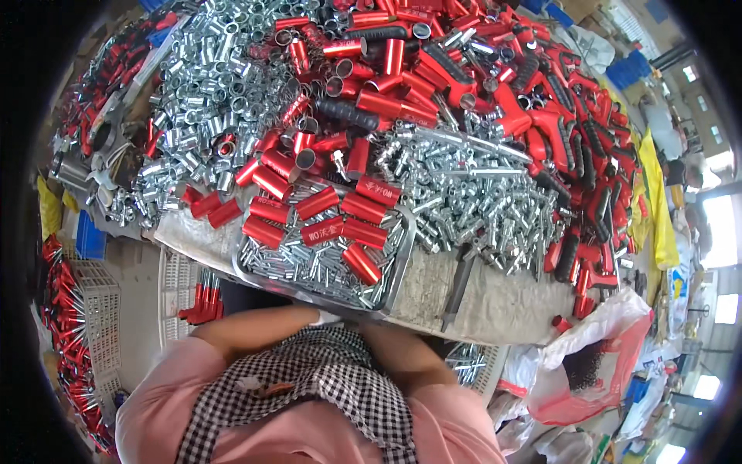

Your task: Assembling hand tools by manually attaching red handles to silver metal components at a factory workstation.

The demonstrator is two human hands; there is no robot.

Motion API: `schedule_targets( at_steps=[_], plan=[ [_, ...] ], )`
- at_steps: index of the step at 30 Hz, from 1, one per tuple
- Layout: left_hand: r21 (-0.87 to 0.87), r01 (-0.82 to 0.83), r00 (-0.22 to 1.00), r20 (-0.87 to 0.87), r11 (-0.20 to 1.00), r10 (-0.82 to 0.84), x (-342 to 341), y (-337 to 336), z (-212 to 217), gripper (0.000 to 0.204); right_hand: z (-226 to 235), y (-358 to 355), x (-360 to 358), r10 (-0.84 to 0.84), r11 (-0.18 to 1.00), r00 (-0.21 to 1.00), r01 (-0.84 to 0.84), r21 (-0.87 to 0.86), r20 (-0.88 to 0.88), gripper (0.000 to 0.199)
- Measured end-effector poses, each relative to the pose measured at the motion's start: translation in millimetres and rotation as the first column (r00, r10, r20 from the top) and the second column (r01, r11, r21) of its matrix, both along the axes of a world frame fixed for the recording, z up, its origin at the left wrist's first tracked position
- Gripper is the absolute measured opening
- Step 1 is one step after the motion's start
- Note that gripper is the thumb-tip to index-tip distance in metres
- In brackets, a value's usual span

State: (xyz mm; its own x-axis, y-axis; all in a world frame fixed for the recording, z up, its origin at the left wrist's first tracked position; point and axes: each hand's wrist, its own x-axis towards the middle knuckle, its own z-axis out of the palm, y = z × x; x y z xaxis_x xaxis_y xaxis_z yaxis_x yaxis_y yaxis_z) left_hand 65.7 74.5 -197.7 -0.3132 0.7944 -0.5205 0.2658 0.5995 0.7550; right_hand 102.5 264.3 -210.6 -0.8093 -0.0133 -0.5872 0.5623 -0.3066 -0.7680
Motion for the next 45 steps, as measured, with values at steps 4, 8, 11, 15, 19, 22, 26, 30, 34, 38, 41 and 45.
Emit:
schedule_targets(
  at_steps=[4, 8, 11, 15, 19, 22, 26, 30, 34, 38, 41, 45],
  plan=[
    [-0.041, 0.032, 0.998, -0.058, 0.999, -0.034, 15.0, 35.1, 12.0, 0.051, 15.1, -24.7, 39.7, 0.050, 0.998, 0.996, -0.052, 0.030, 0.080, 0.026],
    [-0.072, 0.027, 0.983, -0.180, 0.997, -0.039, -0.6, 3.3, 19.2, 0.052, 29.6, -37.1, 33.7, 0.125, 0.988, 0.987, -0.133, 0.077, 0.097, 0.025],
    [-0.017, 0.187, 0.981, 0.052, 0.982, -0.186, 7.5, -16.1, 34.4, 0.055, 38.8, -45.4, 45.2, 0.149, 0.980, 0.981, -0.163, 0.111, 0.126, 0.025],
    [0.022, -0.061, 0.718, -0.693, 0.998, 0.059, 11.1, -58.7, 43.7, 0.066, 116.5, -22.2, 67.1, 0.405, 0.848, 0.913, -0.354, 0.393, -0.053, 0.058],
    [0.429, 0.029, 0.735, -0.621, 0.903, 0.272, 17.3, -49.7, 29.7, 0.047, 133.1, -18.9, 89.6, 0.207, 0.915, 0.978, -0.183, -0.360, 0.027, 0.070],
    [0.158, 0.039, 0.791, -0.608, 0.987, 0.066, 17.3, -42.3, 53.4, 0.024, 130.5, -12.5, 97.2, 0.234, 0.902, 0.966, -0.172, -0.395, 0.113, 0.070],
    [0.010, 0.301, 0.827, -0.501, 0.954, -0.256, 16.6, -50.5, 79.3, 0.022, 176.9, -27.9, 91.0, 0.897, 0.364, 0.316, -0.125, 0.923, -0.310, 0.050],
    [-0.102, 0.514, 0.826, 0.327, 0.852, -0.459, -15.0, -53.3, 109.2, 0.013, 188.0, -21.4, 99.9, 0.970, 0.021, 0.244, -0.116, 0.993, 0.008, 0.029],
    [0.155, 0.408, 0.909, -0.160, 0.900, -0.385, 0.7, -67.9, 125.4, 0.021, 178.5, -5.4, 106.2, 0.649, 0.274, 0.579, 0.427, 0.862, -0.494, 0.060],
    [0.376, 0.165, 0.682, -0.711, 0.912, 0.170, 22.0, -68.2, 128.5, 0.021, 198.1, -12.3, 112.8, 0.238, 0.819, 0.670, 0.251, 0.517, -0.703, 0.055],
    [0.397, 0.215, 0.483, -0.837, 0.892, 0.256, 19.6, -52.2, 137.8, 0.019, 218.6, -24.1, 113.6, -0.213, 0.977, 0.810, 0.161, -0.141, -0.547, 0.050],
    [0.294, 0.149, 0.490, -0.851, 0.944, 0.187, 21.5, -42.7, 141.3, 0.027, 222.8, -34.4, 113.5, -0.189, 0.949, 0.817, 0.294, 0.112, -0.544, 0.037]
  ],
)
